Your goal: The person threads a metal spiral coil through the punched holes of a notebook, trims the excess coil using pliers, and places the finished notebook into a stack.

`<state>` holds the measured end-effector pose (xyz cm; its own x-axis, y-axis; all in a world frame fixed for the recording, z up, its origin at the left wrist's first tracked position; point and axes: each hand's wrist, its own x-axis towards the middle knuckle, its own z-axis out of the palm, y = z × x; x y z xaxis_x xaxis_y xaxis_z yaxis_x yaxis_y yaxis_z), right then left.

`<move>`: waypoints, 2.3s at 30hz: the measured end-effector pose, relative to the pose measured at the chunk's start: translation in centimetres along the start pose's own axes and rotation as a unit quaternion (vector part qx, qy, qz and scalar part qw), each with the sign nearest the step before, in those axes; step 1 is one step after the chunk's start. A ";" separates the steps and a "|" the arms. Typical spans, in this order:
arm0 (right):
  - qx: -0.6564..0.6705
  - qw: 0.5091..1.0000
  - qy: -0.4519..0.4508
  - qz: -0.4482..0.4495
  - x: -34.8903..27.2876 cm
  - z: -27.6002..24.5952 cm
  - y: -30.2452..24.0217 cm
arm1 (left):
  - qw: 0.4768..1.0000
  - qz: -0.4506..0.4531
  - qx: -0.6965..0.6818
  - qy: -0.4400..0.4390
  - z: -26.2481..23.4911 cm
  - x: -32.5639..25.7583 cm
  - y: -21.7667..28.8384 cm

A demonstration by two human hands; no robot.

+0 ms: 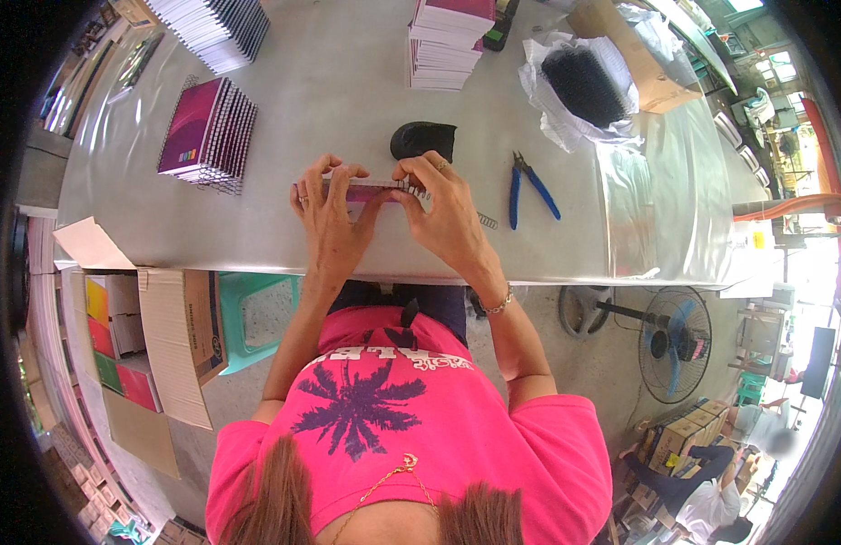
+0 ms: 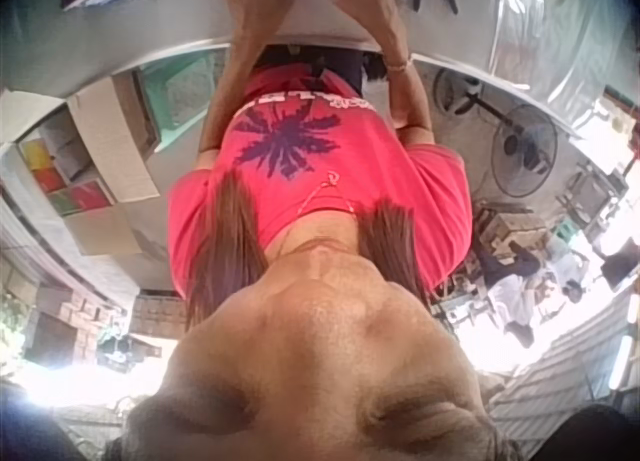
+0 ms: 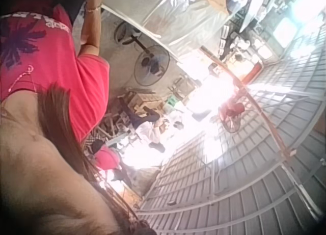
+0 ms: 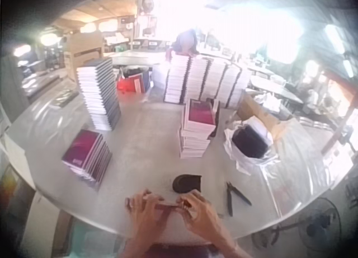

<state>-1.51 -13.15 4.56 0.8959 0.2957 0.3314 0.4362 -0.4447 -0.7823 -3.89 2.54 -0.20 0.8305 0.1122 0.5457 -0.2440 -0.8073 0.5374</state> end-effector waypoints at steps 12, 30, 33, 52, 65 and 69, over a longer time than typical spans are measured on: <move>0.011 1.000 0.019 0.010 -0.4 0.1 0.6 | 1.000 0.014 0.014 -0.022 -0.6 0.3 0.1; 0.030 0.999 0.005 0.044 -0.4 -0.3 0.1 | 1.000 0.016 -0.019 0.005 -0.5 0.0 -0.4; 0.012 0.999 0.009 0.039 -0.3 -0.3 0.2 | 1.000 0.013 -0.021 0.003 -0.4 0.0 -0.3; -0.023 0.999 0.037 0.018 -0.5 0.1 0.1 | 0.997 -0.028 -0.049 0.058 -0.2 -0.7 -0.2; -0.090 0.990 0.066 -0.087 3.4 -2.3 5.7 | 0.987 -0.025 -0.155 -0.038 -0.8 1.4 -2.5; -0.125 0.990 -0.041 -0.042 4.6 -2.8 7.7 | 0.982 -0.011 -0.172 -0.071 -1.0 2.4 -3.1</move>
<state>6.21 -17.52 1.54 0.8507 0.4032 0.3373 0.5244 -0.6079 -0.5962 -1.62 5.90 0.05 0.8928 0.0249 0.4498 -0.3606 -0.5592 0.7465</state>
